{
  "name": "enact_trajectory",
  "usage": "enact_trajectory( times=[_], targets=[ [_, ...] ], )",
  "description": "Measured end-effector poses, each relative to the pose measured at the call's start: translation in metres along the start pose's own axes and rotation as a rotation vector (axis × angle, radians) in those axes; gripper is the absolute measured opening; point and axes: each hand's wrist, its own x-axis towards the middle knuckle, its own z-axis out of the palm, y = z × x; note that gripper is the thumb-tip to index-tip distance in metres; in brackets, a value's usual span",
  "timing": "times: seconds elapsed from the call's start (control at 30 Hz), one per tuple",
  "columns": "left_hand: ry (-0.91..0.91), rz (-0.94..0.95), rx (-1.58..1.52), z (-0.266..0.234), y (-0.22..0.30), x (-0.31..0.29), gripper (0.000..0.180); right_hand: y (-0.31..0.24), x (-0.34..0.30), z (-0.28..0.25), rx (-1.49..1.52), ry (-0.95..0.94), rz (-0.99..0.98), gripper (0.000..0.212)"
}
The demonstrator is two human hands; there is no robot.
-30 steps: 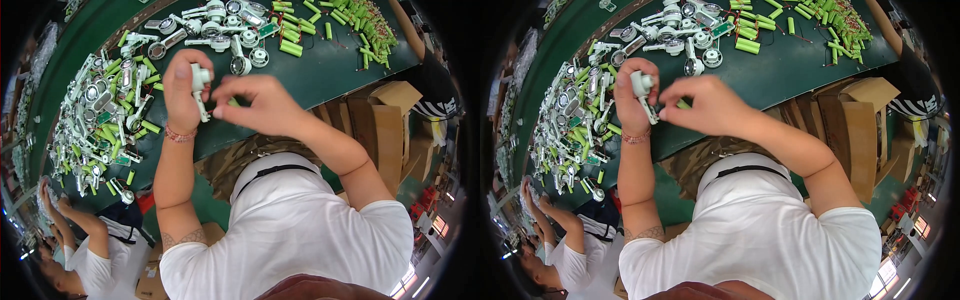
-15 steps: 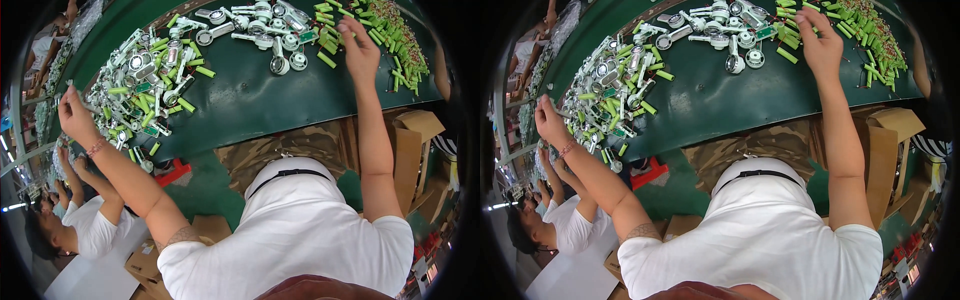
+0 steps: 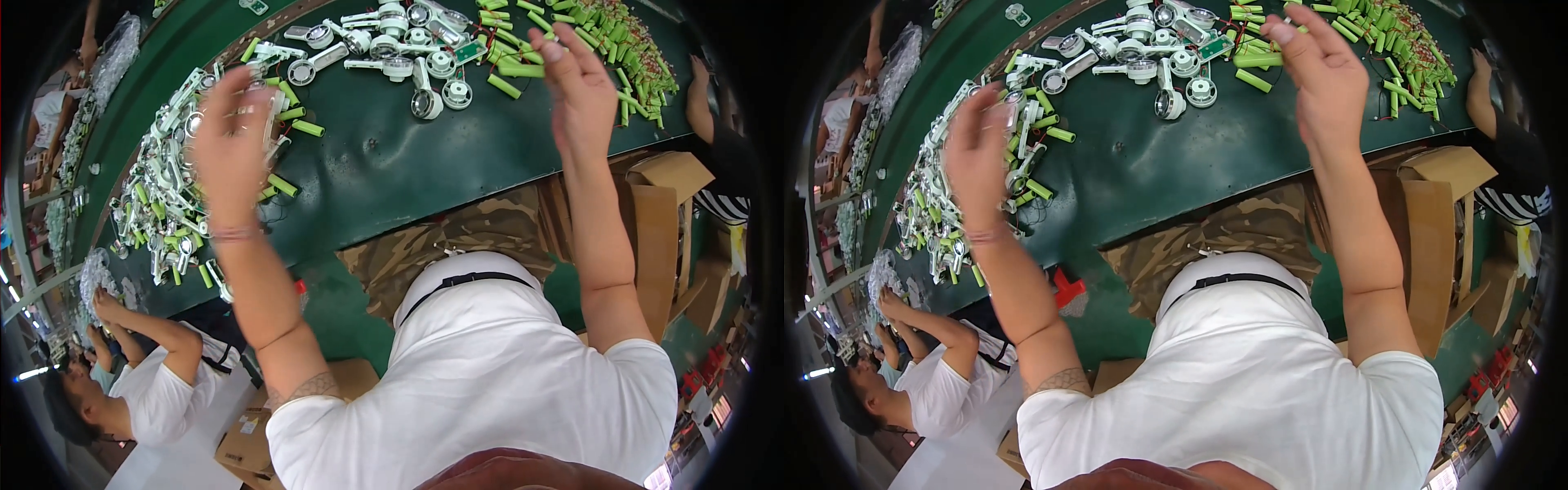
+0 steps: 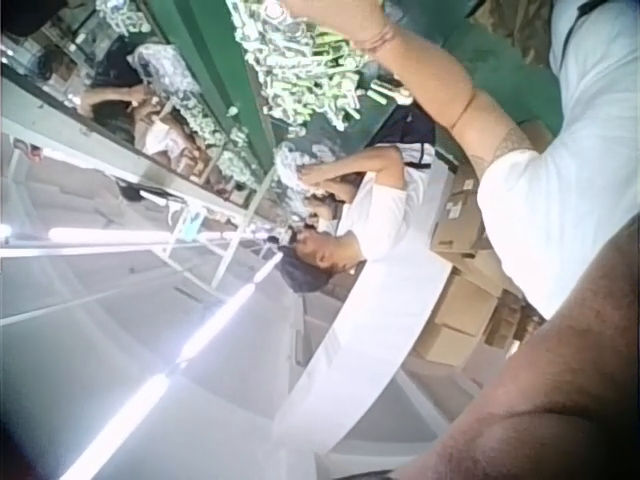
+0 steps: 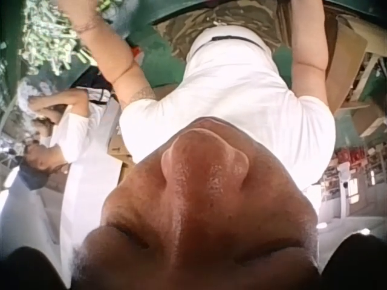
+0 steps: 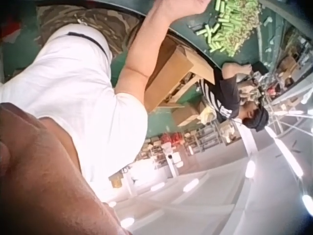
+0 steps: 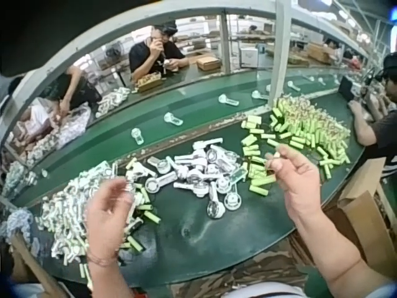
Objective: The person assembles handheld fans by inserting batteries into the plastic fan housings by hand.
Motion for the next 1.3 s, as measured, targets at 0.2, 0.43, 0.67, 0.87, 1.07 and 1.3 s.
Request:
enact_trajectory(
  times=[0.2, 0.43, 0.67, 0.87, 1.07, 1.3],
  targets=[
    [-0.565, 0.321, 0.447, 0.099, 0.022, -0.038, 0.042, -0.007, -0.032, 0.012, 0.165, -0.104, 0.422, 0.022],
    [-0.359, 0.178, -0.101, 0.099, -0.002, -0.029, 0.039, -0.011, -0.049, 0.021, 0.222, -0.191, 0.497, 0.022],
    [-0.071, -0.127, -0.777, 0.084, -0.007, -0.017, 0.033, -0.003, -0.054, 0.037, 0.233, -0.289, 0.493, 0.018],
    [-0.244, -0.379, -1.364, 0.083, -0.015, -0.018, 0.05, 0.001, -0.07, 0.066, 0.083, -0.567, 0.569, 0.014],
    [-0.296, -0.346, -1.314, 0.088, -0.015, -0.018, 0.049, 0.012, -0.079, 0.093, 0.156, -0.65, 0.69, 0.016],
    [-0.301, -0.314, -1.229, 0.087, -0.012, -0.021, 0.049, 0.013, -0.078, 0.099, 0.02, -0.665, 0.677, 0.014]
  ],
)
